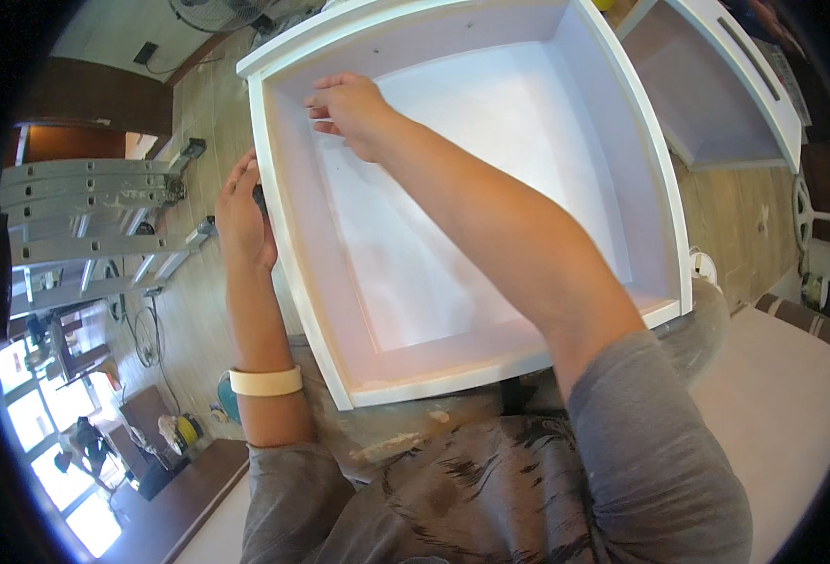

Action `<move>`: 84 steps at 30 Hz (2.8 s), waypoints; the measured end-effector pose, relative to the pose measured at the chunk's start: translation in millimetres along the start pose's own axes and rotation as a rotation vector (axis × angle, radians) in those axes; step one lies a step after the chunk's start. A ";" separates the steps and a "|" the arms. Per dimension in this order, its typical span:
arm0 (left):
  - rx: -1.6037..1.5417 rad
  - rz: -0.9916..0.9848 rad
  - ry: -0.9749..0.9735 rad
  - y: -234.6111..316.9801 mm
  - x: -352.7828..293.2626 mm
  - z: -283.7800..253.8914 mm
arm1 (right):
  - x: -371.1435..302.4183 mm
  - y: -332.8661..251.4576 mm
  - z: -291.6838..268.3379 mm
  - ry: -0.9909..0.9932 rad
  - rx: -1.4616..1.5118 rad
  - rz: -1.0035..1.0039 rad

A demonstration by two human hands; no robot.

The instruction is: The person sits on the floor and applies masking tape to the edges of a white drawer. They smooth the tape along the seams and corners, then use a small tool to trim or press the tape. The drawer remains on the floor throughout the clip.

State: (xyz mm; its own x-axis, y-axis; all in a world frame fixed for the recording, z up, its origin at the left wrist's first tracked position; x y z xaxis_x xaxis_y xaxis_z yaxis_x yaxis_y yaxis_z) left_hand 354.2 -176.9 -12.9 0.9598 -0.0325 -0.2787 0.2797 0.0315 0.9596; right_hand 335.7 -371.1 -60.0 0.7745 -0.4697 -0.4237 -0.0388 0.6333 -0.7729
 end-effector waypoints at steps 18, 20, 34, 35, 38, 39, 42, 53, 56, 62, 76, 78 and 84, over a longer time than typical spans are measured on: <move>0.373 0.291 0.114 12.7 -5.4 -2.9 | 26.2 33.7 50.6 0.099 0.490 0.247; 0.359 0.293 0.122 11.5 -4.5 -3.8 | 25.4 35.6 53.4 0.120 0.487 0.264; 0.373 0.307 0.137 12.9 -5.7 -3.8 | 25.9 37.7 52.8 0.070 0.428 0.328; 0.375 0.314 0.136 13.4 -5.8 -3.5 | 26.7 38.6 52.5 0.068 0.427 0.327; 0.380 0.319 0.136 13.9 -5.5 -3.3 | 29.3 38.9 54.0 0.029 0.433 0.321; 0.381 0.311 0.138 13.3 -5.3 -3.5 | 29.5 38.6 53.9 0.023 0.452 0.313; 0.368 0.307 0.130 11.3 -3.3 -4.6 | 31.3 38.2 54.6 -0.018 0.501 0.287; 0.370 0.332 0.138 11.2 -2.7 -6.7 | 24.0 37.3 50.6 0.112 0.479 0.305; 0.371 0.316 0.135 12.1 -4.9 -4.1 | 30.0 37.9 53.7 0.059 0.410 0.279; 0.356 0.308 0.124 11.6 -4.8 -6.8 | 31.5 51.2 45.7 0.117 0.627 0.346; 0.385 0.326 0.131 20.3 -15.3 1.7 | 18.1 20.4 48.2 0.228 0.152 -0.060; 0.412 0.323 0.130 19.7 -14.0 -1.7 | 19.7 23.2 51.5 0.218 0.133 -0.054; 0.454 0.310 0.137 19.5 -13.1 -2.9 | 19.1 26.8 53.1 0.139 0.071 -0.064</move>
State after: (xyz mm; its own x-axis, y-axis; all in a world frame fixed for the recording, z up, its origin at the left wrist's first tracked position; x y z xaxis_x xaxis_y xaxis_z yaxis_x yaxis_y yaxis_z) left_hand 347.1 -172.9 9.4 0.9981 0.0408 0.0457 -0.0247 -0.4149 0.9095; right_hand 383.0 -330.4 -63.7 0.6786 -0.5884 -0.4396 0.0567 0.6387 -0.7673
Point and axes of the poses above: each hand's wrist, its own x-axis towards the middle knuckle, its own z-axis out of the palm, y = z × x, the point moved 10 cm from there along x, towards the middle knuckle, and after that the axes turned 11 degrees about y, right-handed, at the moved point
